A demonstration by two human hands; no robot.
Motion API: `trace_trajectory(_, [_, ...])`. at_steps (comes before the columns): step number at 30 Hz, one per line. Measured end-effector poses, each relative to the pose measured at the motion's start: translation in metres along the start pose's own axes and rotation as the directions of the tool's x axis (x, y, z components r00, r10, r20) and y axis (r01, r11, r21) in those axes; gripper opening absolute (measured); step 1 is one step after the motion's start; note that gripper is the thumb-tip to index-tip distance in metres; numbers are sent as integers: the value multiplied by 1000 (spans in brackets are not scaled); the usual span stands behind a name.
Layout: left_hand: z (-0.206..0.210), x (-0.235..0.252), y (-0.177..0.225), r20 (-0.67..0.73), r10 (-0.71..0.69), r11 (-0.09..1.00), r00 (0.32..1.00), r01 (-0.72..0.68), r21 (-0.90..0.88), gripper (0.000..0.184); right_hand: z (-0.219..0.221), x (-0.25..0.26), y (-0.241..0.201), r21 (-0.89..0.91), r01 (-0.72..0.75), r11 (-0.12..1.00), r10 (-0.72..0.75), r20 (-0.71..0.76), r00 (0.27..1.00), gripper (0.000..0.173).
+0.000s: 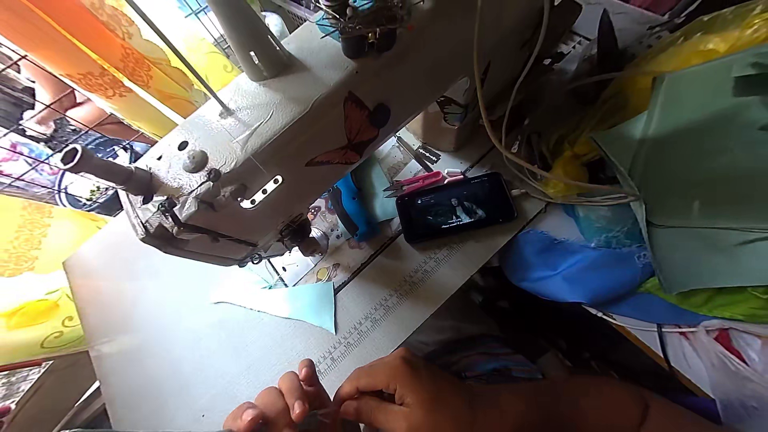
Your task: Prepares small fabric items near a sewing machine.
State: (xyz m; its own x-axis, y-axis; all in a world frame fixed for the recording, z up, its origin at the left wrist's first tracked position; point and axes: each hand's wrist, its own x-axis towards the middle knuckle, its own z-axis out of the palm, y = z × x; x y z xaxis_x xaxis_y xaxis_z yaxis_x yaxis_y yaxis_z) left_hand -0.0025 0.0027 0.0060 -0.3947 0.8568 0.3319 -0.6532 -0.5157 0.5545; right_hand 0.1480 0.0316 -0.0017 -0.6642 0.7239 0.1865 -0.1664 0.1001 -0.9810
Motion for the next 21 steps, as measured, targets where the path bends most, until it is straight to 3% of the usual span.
trace_trajectory(6, [-1, 0, -2, -37, 22, 1000, 999, -22, 2, 28, -2, -1, 0, 35, -12, 999, 12, 12, 1000, 21])
trace_trajectory(12, [3, -1, -2, -31, 51, 996, 998, -53, -70, 33, 4, 0, -4, 62, 72, 995, -70, -44, 997, 19])
trace_trajectory(21, [7, -6, -18, -115, 120, 992, 986, -115, 48, 35, 9, 4, -6, 54, 83, 995, -76, -119, 990, 19])
